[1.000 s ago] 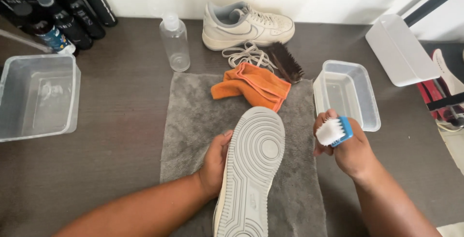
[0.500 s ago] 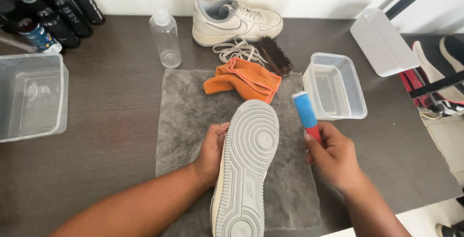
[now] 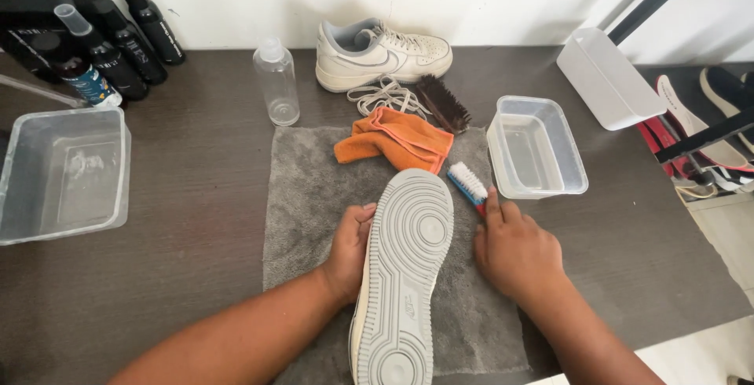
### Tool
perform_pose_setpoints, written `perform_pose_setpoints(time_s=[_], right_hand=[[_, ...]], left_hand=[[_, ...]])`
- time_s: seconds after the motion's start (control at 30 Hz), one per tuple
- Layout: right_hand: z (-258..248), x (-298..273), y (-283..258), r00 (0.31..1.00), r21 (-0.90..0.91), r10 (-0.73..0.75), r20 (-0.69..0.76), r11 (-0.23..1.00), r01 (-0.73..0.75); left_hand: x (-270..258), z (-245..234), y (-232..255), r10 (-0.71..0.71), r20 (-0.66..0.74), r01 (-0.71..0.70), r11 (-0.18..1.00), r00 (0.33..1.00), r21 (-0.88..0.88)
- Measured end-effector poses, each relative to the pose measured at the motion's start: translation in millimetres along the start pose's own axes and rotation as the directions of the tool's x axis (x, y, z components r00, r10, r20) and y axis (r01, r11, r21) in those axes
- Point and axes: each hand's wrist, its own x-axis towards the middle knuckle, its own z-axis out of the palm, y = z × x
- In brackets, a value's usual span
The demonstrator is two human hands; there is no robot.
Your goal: The person scrubs the sole of a white sneaker with a blue brush dipped in water, then wipes the sole with an orange cloth. The shoe is held in the left hand while the right hand performs the scrubbing and wiping actions.
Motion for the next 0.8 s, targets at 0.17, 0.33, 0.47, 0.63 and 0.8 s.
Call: perform_pose_setpoints(time_s=[0.17, 0.33, 0.47, 0.63, 0.8], right_hand=[[6, 1, 8, 0.999, -0.122, -0.03, 0.041, 0.992, 0.035], [-28, 36, 11, 0.918, -0.189, -0.185, -0.351, 0.974, 0.124], [-47, 102, -5, 0.971, 0.166, -0.24, -0.008, 0.957, 0.238], [-30, 157, -32, 0.871, 0.258, -0.39, 0.299, 0.912, 0.32], [-26, 173, -27, 0.975, 0.485, -0.223, -0.011, 0.851, 0.2]], left_hand=[[10, -15, -7, -0.011, 0.003, 0.011, 1.0, 1.0, -0.026], [-14, 18, 2, -0.003, -0.013, 0.003, 0.999, 1.0, -0.032], [-28, 39, 11, 0.022, 0.064, -0.018, 0.998, 0.998, -0.059], [-33, 41, 16, 0.045, 0.155, -0.041, 0.999, 0.987, -0.027], [-31, 42, 13, 0.106, 0.169, -0.105, 0.994, 0.98, -0.017]])
